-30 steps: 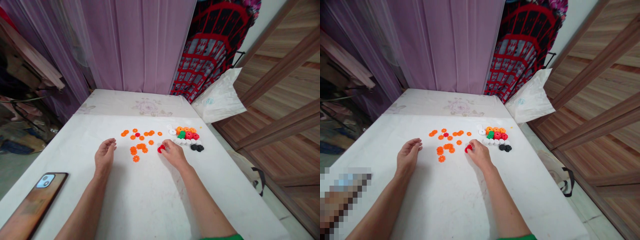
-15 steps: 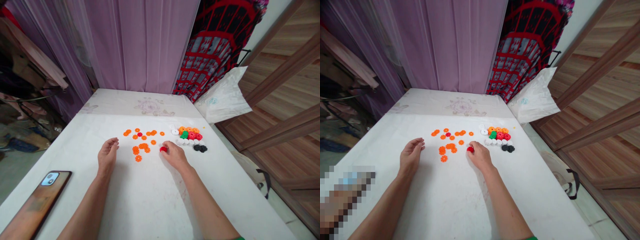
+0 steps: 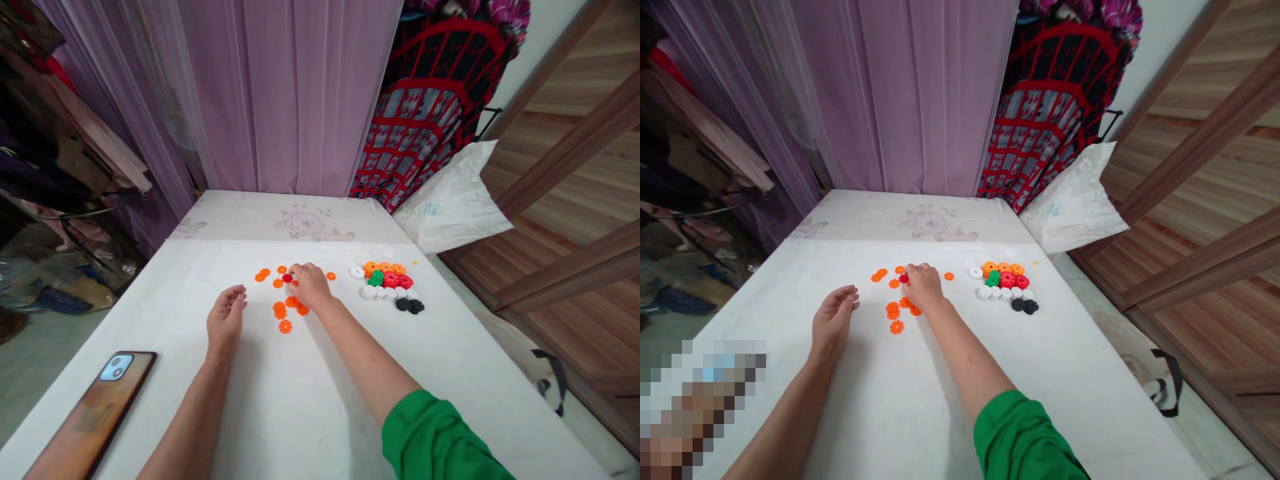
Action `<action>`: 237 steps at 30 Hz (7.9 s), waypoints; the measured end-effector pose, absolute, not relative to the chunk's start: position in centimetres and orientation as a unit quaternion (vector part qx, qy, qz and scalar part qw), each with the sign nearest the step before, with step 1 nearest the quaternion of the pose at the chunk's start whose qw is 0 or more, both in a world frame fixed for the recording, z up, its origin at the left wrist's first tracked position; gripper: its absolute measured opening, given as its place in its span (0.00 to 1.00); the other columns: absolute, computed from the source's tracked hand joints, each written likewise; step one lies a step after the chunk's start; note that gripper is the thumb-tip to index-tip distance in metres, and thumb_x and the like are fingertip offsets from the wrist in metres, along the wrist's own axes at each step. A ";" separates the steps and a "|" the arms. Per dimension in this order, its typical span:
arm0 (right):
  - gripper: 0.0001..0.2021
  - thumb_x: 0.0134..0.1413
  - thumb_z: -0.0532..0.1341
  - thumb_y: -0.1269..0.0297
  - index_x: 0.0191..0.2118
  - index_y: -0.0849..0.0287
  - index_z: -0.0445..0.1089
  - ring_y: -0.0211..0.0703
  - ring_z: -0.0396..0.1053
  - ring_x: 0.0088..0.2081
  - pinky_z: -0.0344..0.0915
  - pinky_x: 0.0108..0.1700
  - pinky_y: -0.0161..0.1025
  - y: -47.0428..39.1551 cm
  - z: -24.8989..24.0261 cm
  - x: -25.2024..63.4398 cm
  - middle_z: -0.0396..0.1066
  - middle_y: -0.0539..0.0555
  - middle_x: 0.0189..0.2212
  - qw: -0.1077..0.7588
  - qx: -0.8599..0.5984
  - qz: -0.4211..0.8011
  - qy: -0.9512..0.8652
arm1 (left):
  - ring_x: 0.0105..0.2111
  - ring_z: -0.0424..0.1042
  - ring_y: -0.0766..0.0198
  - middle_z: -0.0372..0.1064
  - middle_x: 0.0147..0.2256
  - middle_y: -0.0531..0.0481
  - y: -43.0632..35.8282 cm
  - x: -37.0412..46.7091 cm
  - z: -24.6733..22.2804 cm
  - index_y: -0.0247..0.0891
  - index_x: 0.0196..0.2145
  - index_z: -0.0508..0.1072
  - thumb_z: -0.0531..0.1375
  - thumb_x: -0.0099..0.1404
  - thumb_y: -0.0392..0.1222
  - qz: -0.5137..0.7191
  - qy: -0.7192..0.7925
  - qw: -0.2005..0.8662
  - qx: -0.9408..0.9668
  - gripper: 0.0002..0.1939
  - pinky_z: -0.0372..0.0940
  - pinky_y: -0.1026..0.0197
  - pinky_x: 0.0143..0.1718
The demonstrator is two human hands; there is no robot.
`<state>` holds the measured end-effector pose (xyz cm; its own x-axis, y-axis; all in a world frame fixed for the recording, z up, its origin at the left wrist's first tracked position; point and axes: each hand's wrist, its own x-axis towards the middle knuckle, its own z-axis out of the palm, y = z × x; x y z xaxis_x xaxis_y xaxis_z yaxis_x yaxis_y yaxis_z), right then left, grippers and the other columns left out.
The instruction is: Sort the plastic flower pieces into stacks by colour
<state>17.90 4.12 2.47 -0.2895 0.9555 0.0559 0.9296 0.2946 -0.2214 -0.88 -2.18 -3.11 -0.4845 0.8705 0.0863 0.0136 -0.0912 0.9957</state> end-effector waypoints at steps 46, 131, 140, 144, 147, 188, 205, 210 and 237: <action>0.21 0.50 0.60 0.67 0.52 0.53 0.65 0.40 0.72 0.39 0.65 0.45 0.38 -3.2 -1.0 27.6 0.74 0.50 0.42 0.265 -0.627 0.167 -0.714 | 0.40 0.76 0.60 0.77 0.40 0.47 0.1 1.4 -4.2 0.40 0.40 0.73 0.56 0.59 0.47 0.575 0.604 0.285 0.472 0.14 0.69 0.55 0.47; 0.19 0.60 0.57 0.60 0.55 0.56 0.69 0.48 0.66 0.51 0.64 0.48 0.40 -6.8 -1.8 34.9 0.69 0.57 0.48 0.203 -0.780 0.006 -0.592 | 0.37 0.76 0.61 0.78 0.38 0.49 -0.5 1.2 -3.5 0.41 0.40 0.74 0.56 0.59 0.49 0.528 0.621 0.235 0.529 0.15 0.70 0.57 0.46; 0.17 0.63 0.51 0.64 0.52 0.51 0.72 0.41 0.72 0.38 0.61 0.38 0.34 -10.9 -1.1 34.1 0.75 0.52 0.37 0.153 -0.771 0.001 -0.618 | 0.39 0.76 0.60 0.77 0.39 0.48 -0.2 0.9 -4.1 0.41 0.40 0.75 0.57 0.58 0.50 0.519 0.637 0.241 0.517 0.15 0.69 0.56 0.47; 0.15 0.65 0.50 0.64 0.48 0.48 0.73 0.39 0.73 0.34 0.58 0.33 0.34 -11.2 -0.5 33.1 0.76 0.52 0.35 0.065 -0.773 0.010 -0.631 | 0.38 0.76 0.60 0.78 0.40 0.48 -0.2 1.0 -3.9 0.41 0.39 0.75 0.57 0.58 0.50 0.526 0.630 0.234 0.521 0.15 0.70 0.56 0.46; 0.16 0.66 0.49 0.63 0.49 0.48 0.73 0.41 0.74 0.33 0.57 0.31 0.35 -10.4 0.0 32.9 0.77 0.53 0.35 0.029 -0.778 0.017 -0.628 | 0.38 0.76 0.59 0.78 0.39 0.48 -0.4 1.1 -3.6 0.41 0.39 0.75 0.57 0.58 0.51 0.524 0.634 0.237 0.518 0.15 0.70 0.56 0.45; 0.19 0.68 0.44 0.60 0.53 0.45 0.69 0.46 0.76 0.38 0.62 0.38 0.39 -7.7 1.3 34.3 0.79 0.55 0.37 -0.035 -0.801 0.029 -0.597 | 0.36 0.75 0.60 0.77 0.38 0.48 -0.5 1.3 -2.9 0.40 0.39 0.76 0.57 0.57 0.50 0.500 0.659 0.230 0.514 0.16 0.70 0.57 0.44; 0.19 0.66 0.45 0.62 0.48 0.52 0.73 0.46 0.75 0.41 0.59 0.38 0.37 -7.7 1.4 37.7 0.79 0.55 0.41 0.021 -0.855 0.042 -0.516 | 0.39 0.76 0.59 0.78 0.39 0.48 -0.7 1.6 -2.5 0.40 0.38 0.76 0.58 0.55 0.51 0.507 0.661 0.245 0.496 0.17 0.69 0.55 0.48; 0.19 0.66 0.45 0.62 0.47 0.52 0.73 0.45 0.75 0.40 0.59 0.37 0.37 -7.4 2.0 38.2 0.79 0.55 0.40 0.003 -0.844 0.044 -0.535 | 0.37 0.76 0.59 0.78 0.38 0.48 -0.7 1.5 -2.6 0.40 0.38 0.76 0.58 0.56 0.52 0.507 0.656 0.229 0.510 0.17 0.70 0.56 0.45; 0.19 0.66 0.45 0.62 0.48 0.51 0.73 0.45 0.74 0.41 0.59 0.37 0.36 -7.1 1.4 38.8 0.78 0.55 0.40 0.008 -0.848 0.054 -0.528 | 0.38 0.75 0.59 0.78 0.39 0.47 -0.8 1.7 -2.3 0.40 0.38 0.76 0.58 0.55 0.52 0.505 0.663 0.242 0.497 0.17 0.70 0.56 0.46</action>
